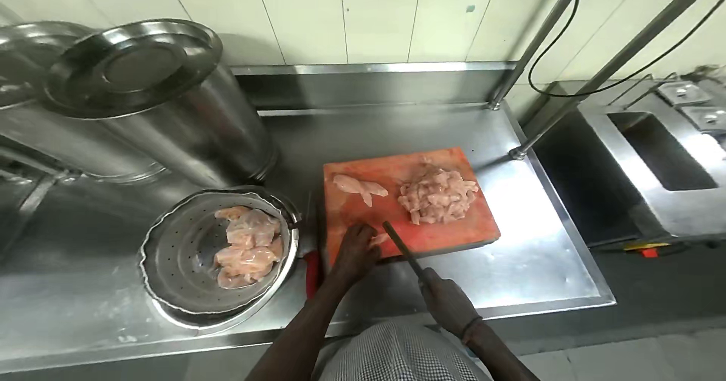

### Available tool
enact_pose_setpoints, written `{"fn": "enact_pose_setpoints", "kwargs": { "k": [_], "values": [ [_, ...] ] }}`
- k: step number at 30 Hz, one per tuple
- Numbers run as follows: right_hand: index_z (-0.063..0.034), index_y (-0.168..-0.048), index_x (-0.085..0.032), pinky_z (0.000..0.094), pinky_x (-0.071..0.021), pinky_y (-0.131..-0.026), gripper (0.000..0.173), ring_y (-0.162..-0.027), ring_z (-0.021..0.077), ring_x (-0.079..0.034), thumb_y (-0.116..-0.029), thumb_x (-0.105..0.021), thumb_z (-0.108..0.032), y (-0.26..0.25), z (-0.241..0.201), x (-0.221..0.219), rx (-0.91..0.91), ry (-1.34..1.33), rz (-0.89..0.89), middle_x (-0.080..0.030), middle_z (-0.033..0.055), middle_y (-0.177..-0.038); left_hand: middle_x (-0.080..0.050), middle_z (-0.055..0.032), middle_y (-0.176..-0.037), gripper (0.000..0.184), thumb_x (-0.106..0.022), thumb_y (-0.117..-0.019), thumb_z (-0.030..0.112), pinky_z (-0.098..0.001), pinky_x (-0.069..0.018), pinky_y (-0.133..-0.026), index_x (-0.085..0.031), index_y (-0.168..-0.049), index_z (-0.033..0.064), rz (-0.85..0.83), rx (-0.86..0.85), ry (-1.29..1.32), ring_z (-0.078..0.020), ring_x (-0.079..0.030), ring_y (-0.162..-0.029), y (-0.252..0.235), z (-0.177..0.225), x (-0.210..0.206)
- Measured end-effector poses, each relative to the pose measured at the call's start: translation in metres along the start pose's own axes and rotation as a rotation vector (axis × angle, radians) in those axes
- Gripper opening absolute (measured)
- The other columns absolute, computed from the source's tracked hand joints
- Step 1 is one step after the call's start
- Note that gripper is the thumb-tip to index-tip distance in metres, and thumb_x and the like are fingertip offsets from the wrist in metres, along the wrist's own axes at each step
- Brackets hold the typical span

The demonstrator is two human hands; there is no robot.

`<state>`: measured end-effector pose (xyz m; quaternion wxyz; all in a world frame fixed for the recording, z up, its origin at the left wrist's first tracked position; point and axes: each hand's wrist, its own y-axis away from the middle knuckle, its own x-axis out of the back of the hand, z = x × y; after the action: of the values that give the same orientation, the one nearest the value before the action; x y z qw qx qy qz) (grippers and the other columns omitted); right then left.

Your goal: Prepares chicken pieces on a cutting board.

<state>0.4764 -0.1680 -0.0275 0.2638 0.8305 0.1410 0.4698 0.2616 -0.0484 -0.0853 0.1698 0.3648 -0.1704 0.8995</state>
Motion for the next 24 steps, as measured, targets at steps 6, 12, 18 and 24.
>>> {"fn": "enact_pose_setpoints", "kwargs": {
  "k": [6, 12, 18, 24],
  "values": [
    [-0.0108, -0.131, -0.053, 0.0513, -0.0555, -0.083, 0.033, -0.095, 0.0349, -0.070, -0.1112, -0.036, -0.032, 0.001, -0.023, 0.000, -0.063, 0.122, -0.066, -0.069, 0.0162, -0.096, -0.068, -0.0108, -0.108, 0.020, -0.072, -0.0896, 0.017, -0.0481, -0.0541, -0.095, -0.072, -0.106, 0.0061, 0.059, -0.038, -0.012, -0.0273, -0.065, -0.103, -0.005, -0.012, -0.011],
    [-0.0109, -0.136, -0.049, 0.0517, -0.0568, -0.084, 0.033, -0.099, 0.0356, -0.071, -0.1103, -0.036, -0.028, -0.017, -0.045, -0.003, -0.107, 0.221, -0.047, -0.070, 0.0164, -0.102, -0.069, -0.0104, -0.107, 0.014, -0.071, -0.0910, 0.018, -0.0486, -0.0526, -0.098, -0.073, -0.101, 0.0084, 0.048, -0.050, -0.044, -0.0274, -0.066, -0.106, -0.007, -0.015, -0.015],
    [-0.0080, -0.136, -0.048, 0.0524, -0.0576, -0.083, 0.032, -0.101, 0.0368, -0.071, -0.1086, -0.040, -0.022, -0.049, -0.056, -0.014, -0.051, 0.247, 0.028, -0.069, 0.0179, -0.110, -0.070, -0.0110, -0.106, 0.011, -0.073, -0.0902, 0.016, -0.0494, -0.0531, -0.097, -0.074, -0.097, 0.0074, 0.055, -0.009, -0.053, -0.0287, -0.066, -0.105, -0.007, -0.011, -0.014],
    [-0.0087, -0.142, -0.044, 0.0530, -0.0565, -0.086, 0.038, -0.102, 0.0380, -0.071, -0.1102, -0.036, -0.026, -0.016, -0.007, -0.034, -0.121, 0.265, -0.050, -0.069, 0.0193, -0.108, -0.070, -0.0149, -0.104, 0.017, -0.073, -0.0906, 0.013, -0.0519, -0.0543, -0.096, -0.075, -0.105, 0.0051, 0.107, 0.009, -0.034, -0.0329, -0.067, -0.103, -0.004, -0.012, -0.015]
  ]
}}
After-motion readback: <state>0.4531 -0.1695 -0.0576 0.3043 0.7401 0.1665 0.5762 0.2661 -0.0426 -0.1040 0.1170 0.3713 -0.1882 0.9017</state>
